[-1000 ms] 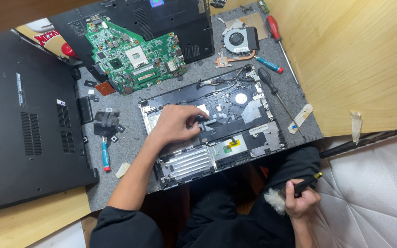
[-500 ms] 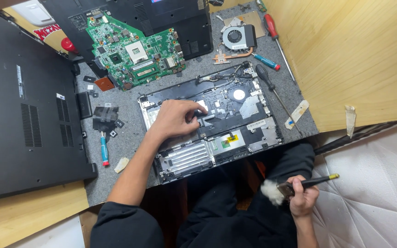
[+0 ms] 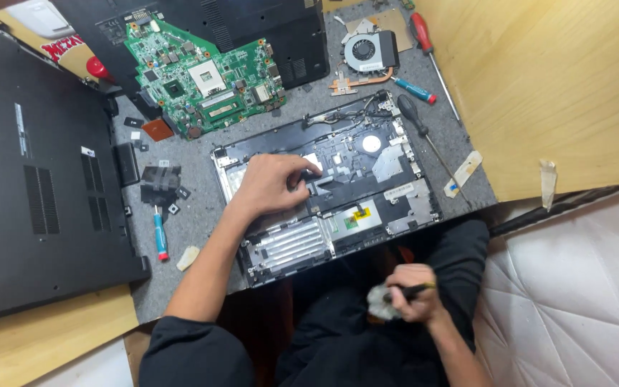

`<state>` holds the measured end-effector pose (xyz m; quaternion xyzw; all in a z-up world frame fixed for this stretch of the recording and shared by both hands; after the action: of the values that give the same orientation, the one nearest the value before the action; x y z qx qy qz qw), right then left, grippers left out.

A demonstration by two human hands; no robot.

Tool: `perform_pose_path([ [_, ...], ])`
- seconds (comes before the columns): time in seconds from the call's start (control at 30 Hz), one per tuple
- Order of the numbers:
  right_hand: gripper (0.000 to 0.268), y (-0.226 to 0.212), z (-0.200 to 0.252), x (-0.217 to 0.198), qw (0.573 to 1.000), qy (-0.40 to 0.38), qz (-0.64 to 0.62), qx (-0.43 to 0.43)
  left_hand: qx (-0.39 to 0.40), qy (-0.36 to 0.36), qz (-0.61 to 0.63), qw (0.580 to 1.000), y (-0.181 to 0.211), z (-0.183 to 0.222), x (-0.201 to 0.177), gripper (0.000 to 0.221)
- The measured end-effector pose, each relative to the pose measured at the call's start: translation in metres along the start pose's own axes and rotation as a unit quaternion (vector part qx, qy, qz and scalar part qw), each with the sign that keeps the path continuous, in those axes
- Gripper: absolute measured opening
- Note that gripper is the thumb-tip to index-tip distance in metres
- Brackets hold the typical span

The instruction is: Disassembling a laptop by removing the motherboard and cleaning the internal chassis with a brush.

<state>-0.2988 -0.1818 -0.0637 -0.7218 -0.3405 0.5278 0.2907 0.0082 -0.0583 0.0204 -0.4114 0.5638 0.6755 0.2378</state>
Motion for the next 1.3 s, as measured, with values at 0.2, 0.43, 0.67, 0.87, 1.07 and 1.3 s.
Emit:
perform_pose_path([
  [0.2,0.041,0.098,0.036,0.110,0.864,-0.370,0.144,0.311,-0.001,0.007,-0.006,1.000,-0.006,-0.006,-0.005,0.037],
  [0.43,0.069,0.054,-0.003,0.077,0.756,-0.464,0.077,0.456,-0.033,0.017,0.054,0.998,-0.005,-0.008,-0.009,0.033],
  [0.67,0.061,0.086,0.023,0.088,0.794,-0.416,0.081,0.437,-0.004,0.013,0.069,0.998,-0.003,-0.002,-0.013,0.022],
  [0.87,0.026,-0.002,-0.021,0.004,0.901,-0.284,-0.071,0.321,0.024,0.010,0.049,0.998,-0.002,-0.003,-0.013,0.009],
  [1.07,0.059,-0.059,-0.056,-0.118,0.971,0.226,-0.065,0.048,0.057,0.006,-0.009,0.998,0.003,-0.003,-0.010,0.009],
  [1.3,0.019,-0.034,-0.164,-0.128,0.968,0.082,0.236,-0.014,0.062,0.008,-0.008,0.998,0.003,0.002,-0.012,0.008],
])
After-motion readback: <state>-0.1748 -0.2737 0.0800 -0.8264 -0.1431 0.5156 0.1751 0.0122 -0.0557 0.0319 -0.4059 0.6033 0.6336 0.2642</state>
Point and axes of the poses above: each hand's wrist, its own z-axis away from the middle knuckle, its own x-axis out of the palm, y = z × x, the point moved 6 cm from there along -z, towards the middle knuckle, and after that the axes turned 11 degrees about -y, right-handed, at the moved point
